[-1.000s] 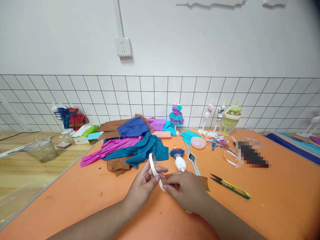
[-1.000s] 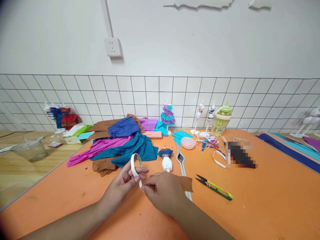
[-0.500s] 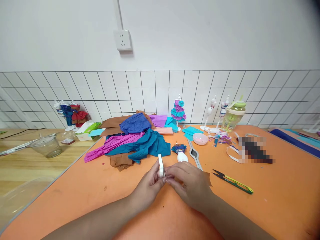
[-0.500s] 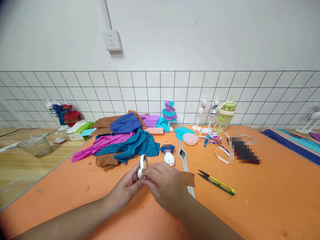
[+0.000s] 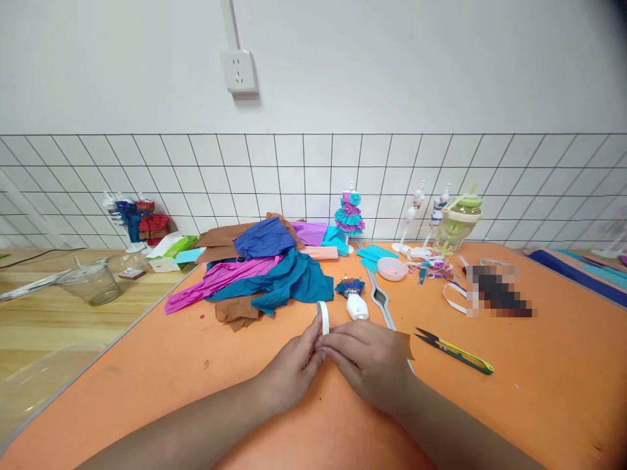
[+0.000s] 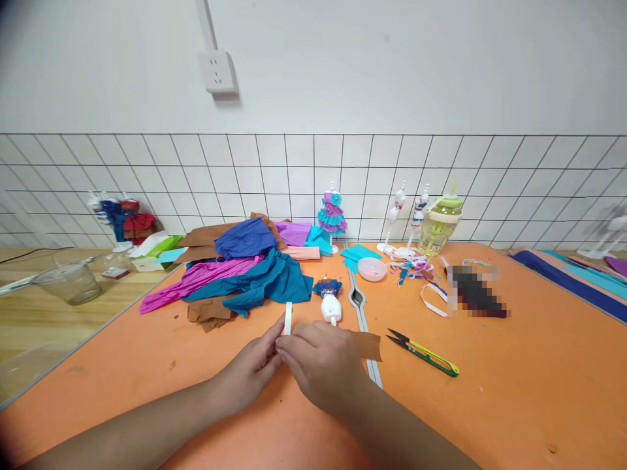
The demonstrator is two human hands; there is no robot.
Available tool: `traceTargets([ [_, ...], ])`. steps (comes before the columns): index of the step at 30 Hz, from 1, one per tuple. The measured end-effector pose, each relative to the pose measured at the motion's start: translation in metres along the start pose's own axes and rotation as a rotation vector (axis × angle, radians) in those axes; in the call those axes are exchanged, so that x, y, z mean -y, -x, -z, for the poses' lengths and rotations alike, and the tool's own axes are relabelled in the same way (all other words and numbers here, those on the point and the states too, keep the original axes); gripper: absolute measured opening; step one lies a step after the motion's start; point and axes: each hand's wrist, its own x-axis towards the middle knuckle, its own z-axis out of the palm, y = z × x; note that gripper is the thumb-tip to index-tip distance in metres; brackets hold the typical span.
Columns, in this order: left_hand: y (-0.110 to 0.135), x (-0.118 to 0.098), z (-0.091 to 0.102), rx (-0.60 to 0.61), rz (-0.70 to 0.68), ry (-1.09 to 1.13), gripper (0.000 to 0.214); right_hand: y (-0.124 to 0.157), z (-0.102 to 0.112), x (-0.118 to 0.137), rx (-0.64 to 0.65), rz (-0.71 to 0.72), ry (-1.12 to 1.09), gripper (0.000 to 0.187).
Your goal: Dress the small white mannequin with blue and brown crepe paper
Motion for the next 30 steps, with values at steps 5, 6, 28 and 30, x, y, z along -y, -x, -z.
traceTargets([
  [5, 0.000, -0.005, 0.009, 0.055, -0.053, -0.037, 0.040, -0.005, 0.001, -0.009, -0.034, -0.293, -0.254, 0.018],
  [6, 0.000, -0.007, 0.011, 0.055, -0.070, -0.038, 0.038, -0.007, 0.002, -0.010, -0.026, -0.359, -0.278, 0.017],
  [28, -0.013, 0.006, 0.020, -0.256, 0.101, 0.201, 0.029, 0.013, 0.091, -0.105, 0.382, -0.987, 0.454, 0.032],
  [30, -0.013, 0.006, 0.021, -0.273, 0.109, 0.215, 0.029, 0.031, 0.102, -0.133, 0.635, -1.050, 0.402, 0.034],
])
